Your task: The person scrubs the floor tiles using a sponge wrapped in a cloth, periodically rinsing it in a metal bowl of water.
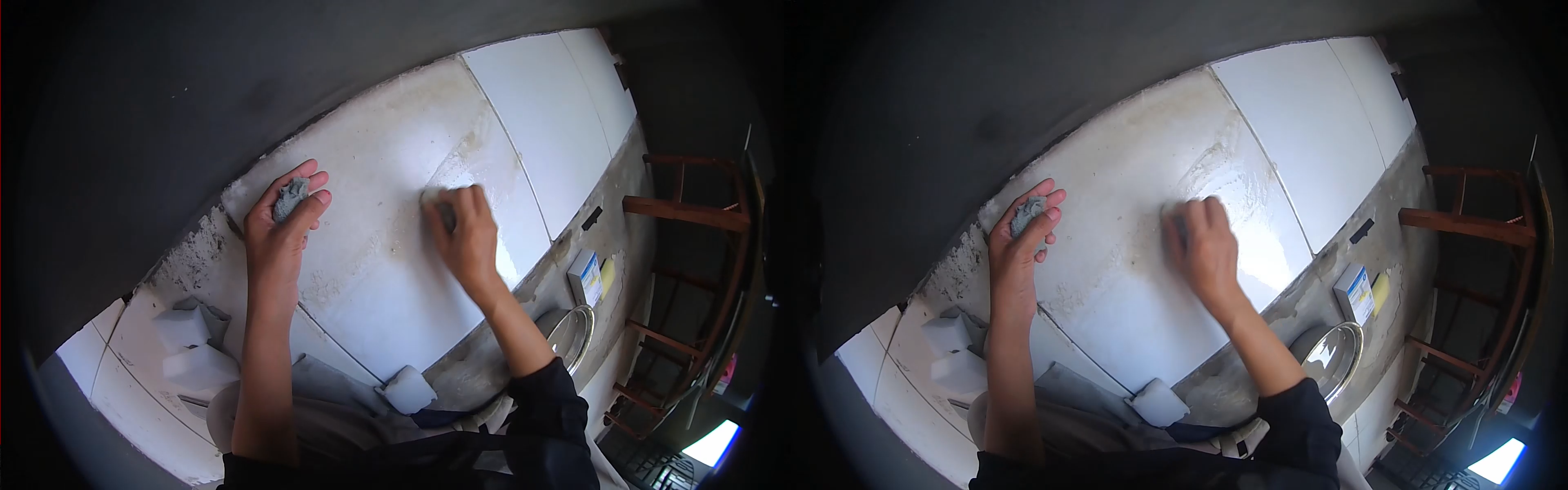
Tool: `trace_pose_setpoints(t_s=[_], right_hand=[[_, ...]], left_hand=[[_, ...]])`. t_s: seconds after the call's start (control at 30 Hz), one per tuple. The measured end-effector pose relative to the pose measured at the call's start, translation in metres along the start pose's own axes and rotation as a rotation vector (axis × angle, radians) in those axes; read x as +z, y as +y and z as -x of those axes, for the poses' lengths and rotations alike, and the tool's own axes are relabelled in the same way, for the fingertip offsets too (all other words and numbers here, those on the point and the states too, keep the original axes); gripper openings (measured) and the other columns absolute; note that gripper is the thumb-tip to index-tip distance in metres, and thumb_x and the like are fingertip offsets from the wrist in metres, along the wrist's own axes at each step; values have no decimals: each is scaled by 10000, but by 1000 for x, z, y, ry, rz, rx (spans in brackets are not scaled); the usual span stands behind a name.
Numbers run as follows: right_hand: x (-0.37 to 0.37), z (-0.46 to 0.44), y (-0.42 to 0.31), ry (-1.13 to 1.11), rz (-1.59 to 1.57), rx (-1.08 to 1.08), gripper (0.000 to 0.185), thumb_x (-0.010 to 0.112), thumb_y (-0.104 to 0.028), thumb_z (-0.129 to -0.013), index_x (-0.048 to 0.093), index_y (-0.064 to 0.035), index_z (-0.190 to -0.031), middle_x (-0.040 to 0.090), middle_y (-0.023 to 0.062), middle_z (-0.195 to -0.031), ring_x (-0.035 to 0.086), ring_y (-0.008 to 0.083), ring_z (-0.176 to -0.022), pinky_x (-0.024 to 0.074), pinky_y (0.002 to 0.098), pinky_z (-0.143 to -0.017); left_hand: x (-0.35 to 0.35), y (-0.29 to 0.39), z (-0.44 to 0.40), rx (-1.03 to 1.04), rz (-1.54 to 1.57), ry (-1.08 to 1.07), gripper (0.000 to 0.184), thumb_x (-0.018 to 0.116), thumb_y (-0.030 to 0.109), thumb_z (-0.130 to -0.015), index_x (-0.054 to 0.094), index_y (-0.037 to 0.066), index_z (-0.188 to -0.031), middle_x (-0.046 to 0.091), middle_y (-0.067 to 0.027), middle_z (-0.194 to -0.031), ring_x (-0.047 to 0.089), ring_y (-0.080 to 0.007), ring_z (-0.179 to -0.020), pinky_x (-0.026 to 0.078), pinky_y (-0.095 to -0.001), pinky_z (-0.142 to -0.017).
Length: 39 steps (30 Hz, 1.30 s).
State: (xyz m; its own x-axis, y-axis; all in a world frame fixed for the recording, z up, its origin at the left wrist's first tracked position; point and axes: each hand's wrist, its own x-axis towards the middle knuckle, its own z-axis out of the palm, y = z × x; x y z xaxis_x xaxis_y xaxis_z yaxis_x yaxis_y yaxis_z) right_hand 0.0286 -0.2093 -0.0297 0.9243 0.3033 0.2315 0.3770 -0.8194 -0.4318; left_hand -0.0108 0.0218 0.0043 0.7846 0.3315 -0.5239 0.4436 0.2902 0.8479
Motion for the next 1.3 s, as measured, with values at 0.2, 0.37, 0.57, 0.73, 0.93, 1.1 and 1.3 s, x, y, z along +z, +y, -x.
trace_pose_setpoints(t_s=[0.2,0.37,0.57,0.73,0.93,1.1,1.3], right_hand=[[-7,-43,56,140,154,10,161,695,-119,-859,557,-45,-894,536,155,-858,580,356,-746,494,457,-594],[-2,-23,26,103,103,57,185,723,-114,-834,554,-60,-888,531,149,-838,582,353,-747,494,449,-586],[-6,-24,32,47,143,-85,155,730,-81,-837,598,-50,-913,544,142,-823,586,347,-716,495,439,-596],[0,-53,57,193,274,30,142,693,-111,-871,576,-47,-922,548,150,-857,581,353,-751,490,453,-649],[5,-9,10,48,61,-259,194,762,-66,-801,617,-86,-928,511,107,-789,572,298,-703,492,403,-546],[0,-63,66,198,244,19,145,702,-96,-862,569,-50,-900,546,155,-843,581,369,-731,487,453,-613],[10,-3,-11,20,28,-225,170,741,-86,-800,594,-72,-884,519,140,-821,583,329,-744,509,431,-595]], left_hand=[[-1,0,3,-11,-29,14,481,733,276,-825,652,91,-1261,712,-3,-1121,457,-32,-723,323,-199,-620],[1,2,2,-9,-11,15,472,733,273,-823,657,101,-1255,712,-1,-1122,456,-32,-724,321,-201,-622],[0,1,5,-18,-31,13,480,742,287,-816,658,103,-1252,710,-4,-1132,457,-34,-726,326,-200,-624],[-1,5,3,-12,4,20,462,732,224,-815,660,85,-1249,709,-18,-1120,483,-27,-729,333,-190,-616],[1,4,5,-28,-2,24,445,733,193,-814,667,80,-1239,710,-21,-1113,485,-23,-720,333,-184,-611],[-2,6,4,-22,9,35,440,733,189,-815,668,79,-1236,710,-20,-1113,483,-22,-718,334,-181,-608],[0,0,1,-13,4,24,448,737,195,-810,667,86,-1238,714,-15,-1105,487,-20,-719,333,-183,-602]])
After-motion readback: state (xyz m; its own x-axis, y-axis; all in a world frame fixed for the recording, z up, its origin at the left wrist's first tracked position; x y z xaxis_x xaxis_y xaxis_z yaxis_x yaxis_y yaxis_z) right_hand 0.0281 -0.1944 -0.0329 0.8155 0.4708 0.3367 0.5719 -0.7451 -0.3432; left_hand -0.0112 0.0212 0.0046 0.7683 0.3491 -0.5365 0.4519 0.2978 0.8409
